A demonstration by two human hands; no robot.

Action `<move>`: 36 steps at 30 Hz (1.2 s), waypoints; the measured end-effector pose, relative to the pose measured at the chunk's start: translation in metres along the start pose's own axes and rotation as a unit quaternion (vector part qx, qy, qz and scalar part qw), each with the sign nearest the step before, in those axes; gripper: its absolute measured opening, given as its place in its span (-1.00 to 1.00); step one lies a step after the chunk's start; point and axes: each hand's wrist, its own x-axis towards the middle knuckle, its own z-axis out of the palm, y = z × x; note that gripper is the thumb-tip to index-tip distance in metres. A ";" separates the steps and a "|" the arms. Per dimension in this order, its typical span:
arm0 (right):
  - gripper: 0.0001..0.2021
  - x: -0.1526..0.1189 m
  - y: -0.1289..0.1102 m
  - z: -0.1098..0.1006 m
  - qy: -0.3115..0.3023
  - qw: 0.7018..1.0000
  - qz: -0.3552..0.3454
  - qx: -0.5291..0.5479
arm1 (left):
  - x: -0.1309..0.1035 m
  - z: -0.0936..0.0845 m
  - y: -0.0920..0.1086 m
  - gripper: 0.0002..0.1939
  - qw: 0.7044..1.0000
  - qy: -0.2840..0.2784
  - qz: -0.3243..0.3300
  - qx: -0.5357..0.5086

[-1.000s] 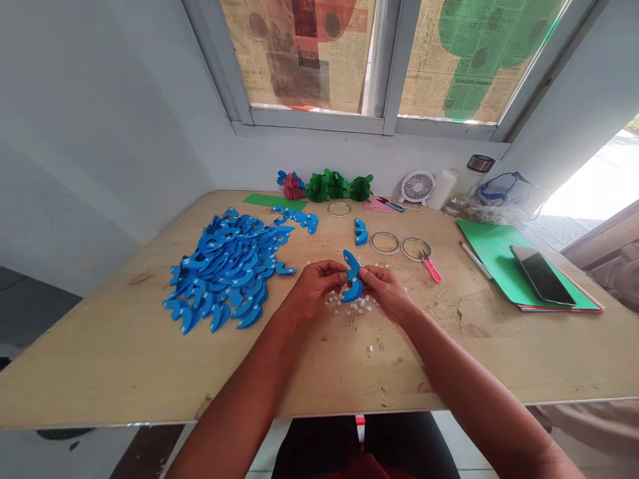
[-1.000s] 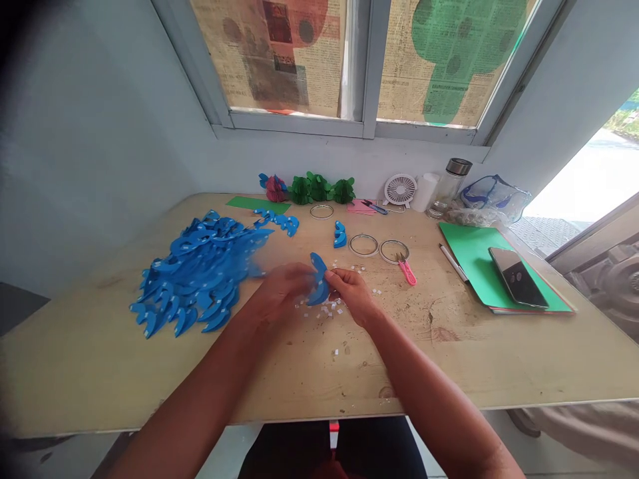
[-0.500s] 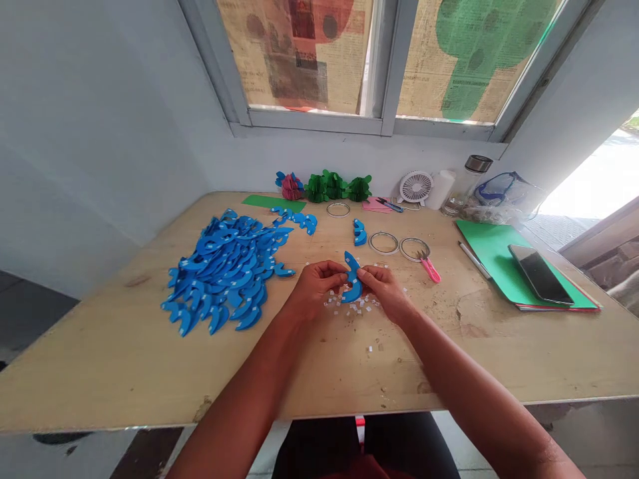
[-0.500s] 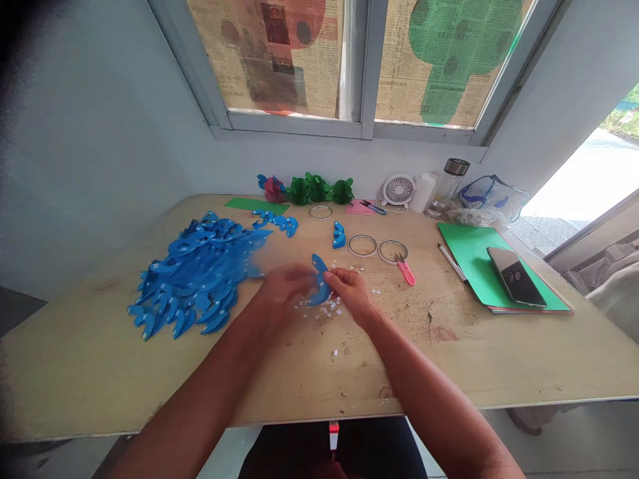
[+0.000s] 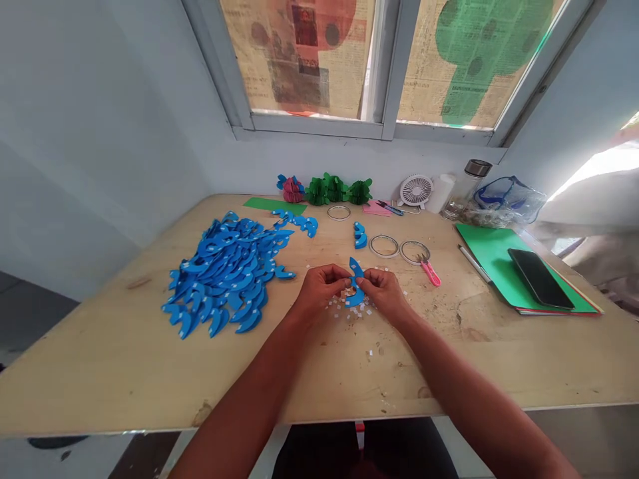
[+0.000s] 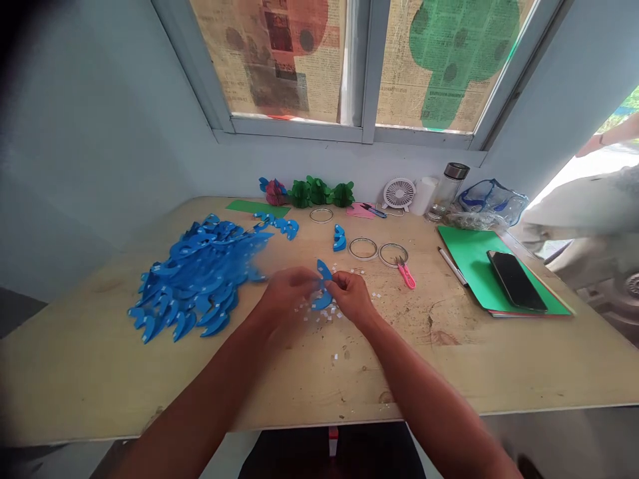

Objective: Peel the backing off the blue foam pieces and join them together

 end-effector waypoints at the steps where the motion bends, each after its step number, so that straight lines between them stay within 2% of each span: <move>1: -0.67 0.000 -0.001 0.000 -0.002 1.000 0.000 0.000 | -0.001 0.000 0.002 -0.86 1.000 -0.001 0.006 0.002; 5: -0.66 -0.002 -0.003 -0.001 -0.015 1.000 0.003 0.010 | -0.004 0.000 0.007 -0.87 1.000 -0.006 0.021 -0.006; 15: -0.67 -0.001 -0.002 0.002 -0.017 0.999 0.033 0.038 | -0.004 0.003 0.006 -0.91 1.000 0.002 0.013 -0.013; 28: -0.68 -0.001 0.005 0.001 -0.012 0.997 0.051 0.055 | -0.005 -0.005 0.011 -0.87 0.998 -0.060 0.012 -0.028; 36: -0.65 0.001 0.010 0.000 -0.021 0.994 0.054 0.096 | -0.004 -0.008 0.009 -0.80 0.996 -0.072 0.001 -0.052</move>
